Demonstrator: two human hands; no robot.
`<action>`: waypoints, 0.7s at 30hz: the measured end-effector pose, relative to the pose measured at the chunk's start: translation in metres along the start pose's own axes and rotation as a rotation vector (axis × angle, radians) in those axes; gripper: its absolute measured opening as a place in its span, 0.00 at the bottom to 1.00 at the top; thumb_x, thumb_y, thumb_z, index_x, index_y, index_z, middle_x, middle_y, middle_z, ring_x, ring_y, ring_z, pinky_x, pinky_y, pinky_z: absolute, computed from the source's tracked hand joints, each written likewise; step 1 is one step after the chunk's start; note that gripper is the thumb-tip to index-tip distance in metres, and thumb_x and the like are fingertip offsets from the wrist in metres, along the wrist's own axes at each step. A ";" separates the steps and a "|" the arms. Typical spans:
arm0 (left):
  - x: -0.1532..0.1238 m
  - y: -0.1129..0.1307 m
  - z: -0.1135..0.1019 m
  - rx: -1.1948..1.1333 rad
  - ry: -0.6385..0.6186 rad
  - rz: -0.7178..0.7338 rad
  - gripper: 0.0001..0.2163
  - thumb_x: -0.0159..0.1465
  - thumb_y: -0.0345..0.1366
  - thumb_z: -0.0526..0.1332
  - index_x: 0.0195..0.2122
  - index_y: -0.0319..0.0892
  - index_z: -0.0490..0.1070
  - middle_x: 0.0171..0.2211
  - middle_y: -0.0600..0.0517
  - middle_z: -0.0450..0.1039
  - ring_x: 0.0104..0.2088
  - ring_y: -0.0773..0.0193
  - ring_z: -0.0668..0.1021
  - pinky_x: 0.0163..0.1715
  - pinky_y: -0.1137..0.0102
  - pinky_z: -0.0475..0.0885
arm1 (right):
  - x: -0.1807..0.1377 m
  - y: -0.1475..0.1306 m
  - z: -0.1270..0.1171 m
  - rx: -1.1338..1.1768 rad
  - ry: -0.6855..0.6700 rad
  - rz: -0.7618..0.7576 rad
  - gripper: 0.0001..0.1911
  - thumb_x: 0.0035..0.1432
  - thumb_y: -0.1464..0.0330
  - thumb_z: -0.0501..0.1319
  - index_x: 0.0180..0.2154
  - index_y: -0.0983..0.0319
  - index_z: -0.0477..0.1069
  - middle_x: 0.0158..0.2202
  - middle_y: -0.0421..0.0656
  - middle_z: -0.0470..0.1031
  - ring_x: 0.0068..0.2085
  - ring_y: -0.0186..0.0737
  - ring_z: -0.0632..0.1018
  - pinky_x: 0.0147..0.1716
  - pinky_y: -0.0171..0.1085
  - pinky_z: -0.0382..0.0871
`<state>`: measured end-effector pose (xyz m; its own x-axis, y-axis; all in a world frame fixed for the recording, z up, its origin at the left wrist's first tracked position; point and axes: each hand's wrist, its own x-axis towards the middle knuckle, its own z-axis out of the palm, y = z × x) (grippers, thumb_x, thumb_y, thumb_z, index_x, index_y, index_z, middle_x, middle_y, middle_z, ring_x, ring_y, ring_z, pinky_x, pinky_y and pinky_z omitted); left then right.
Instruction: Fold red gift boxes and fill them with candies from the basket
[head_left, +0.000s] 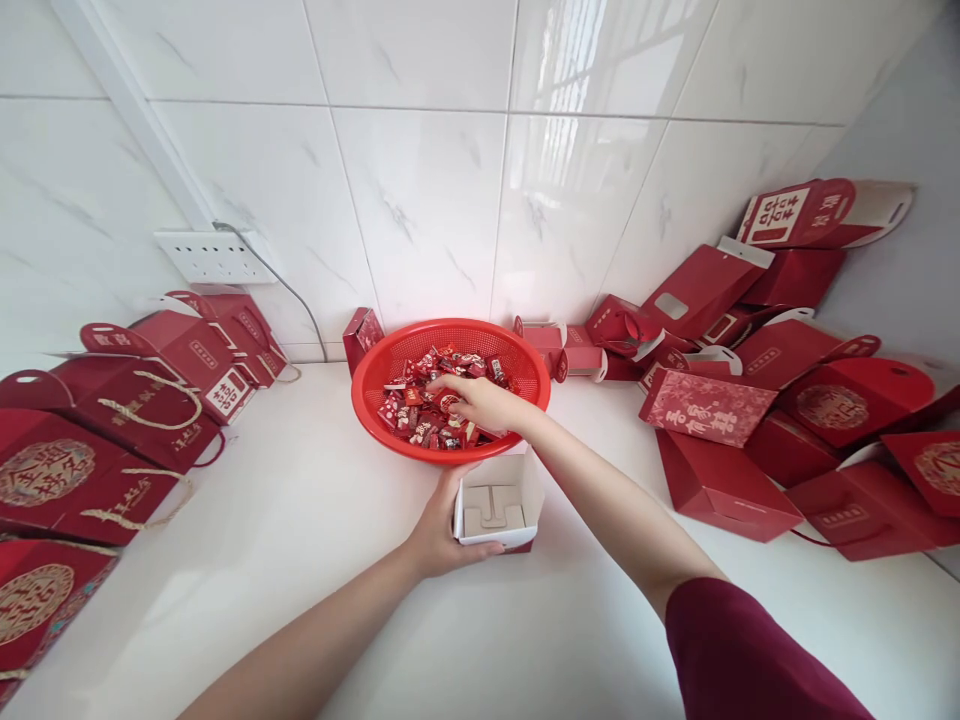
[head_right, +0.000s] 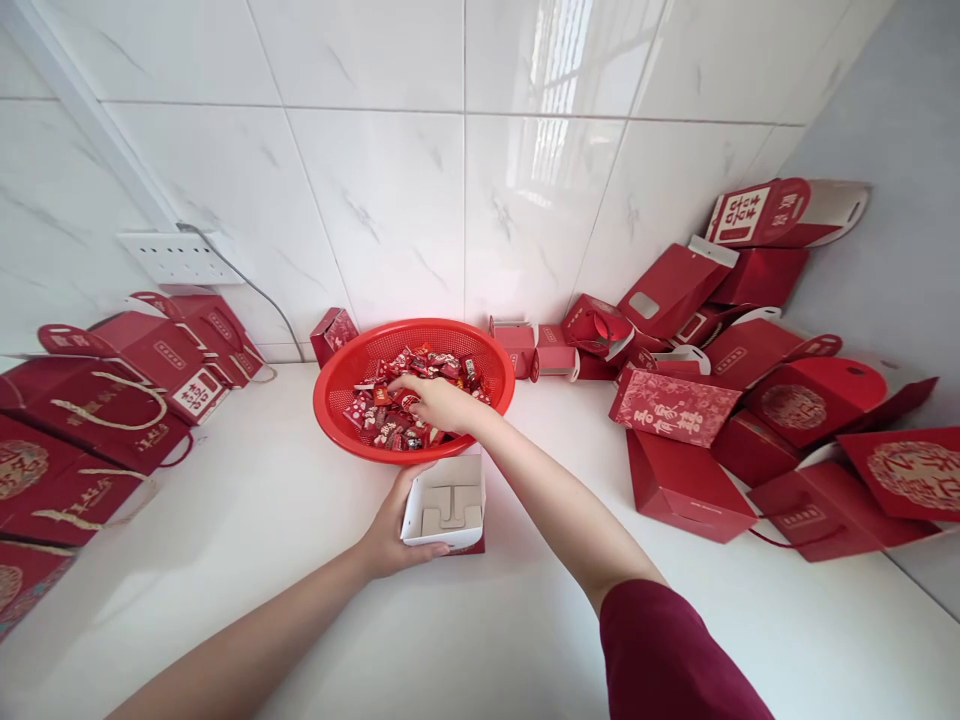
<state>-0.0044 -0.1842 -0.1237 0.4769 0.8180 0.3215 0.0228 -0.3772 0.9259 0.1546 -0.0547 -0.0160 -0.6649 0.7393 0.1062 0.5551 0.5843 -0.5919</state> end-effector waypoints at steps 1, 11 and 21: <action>0.000 -0.001 0.000 -0.001 0.003 -0.001 0.44 0.51 0.41 0.75 0.66 0.48 0.53 0.63 0.41 0.61 0.63 0.40 0.66 0.63 0.45 0.61 | -0.010 -0.001 -0.005 0.088 0.056 -0.008 0.28 0.64 0.75 0.55 0.64 0.56 0.59 0.43 0.41 0.77 0.36 0.36 0.77 0.40 0.36 0.69; 0.002 0.000 0.003 -0.099 0.006 0.014 0.42 0.51 0.39 0.75 0.64 0.48 0.56 0.62 0.42 0.63 0.62 0.39 0.68 0.61 0.45 0.64 | -0.095 -0.020 -0.026 0.576 -0.123 -0.109 0.15 0.65 0.61 0.61 0.50 0.60 0.72 0.47 0.45 0.77 0.47 0.41 0.78 0.48 0.40 0.72; 0.000 0.000 0.003 -0.147 -0.007 -0.017 0.44 0.50 0.37 0.75 0.65 0.50 0.54 0.63 0.42 0.62 0.62 0.40 0.68 0.61 0.46 0.66 | -0.118 -0.019 -0.028 0.190 -0.235 0.027 0.09 0.65 0.66 0.58 0.36 0.61 0.76 0.29 0.40 0.78 0.30 0.37 0.76 0.30 0.34 0.67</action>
<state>-0.0011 -0.1855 -0.1242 0.4833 0.8207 0.3049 -0.0976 -0.2956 0.9503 0.2363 -0.1436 0.0050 -0.7610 0.6430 -0.0865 0.4854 0.4759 -0.7334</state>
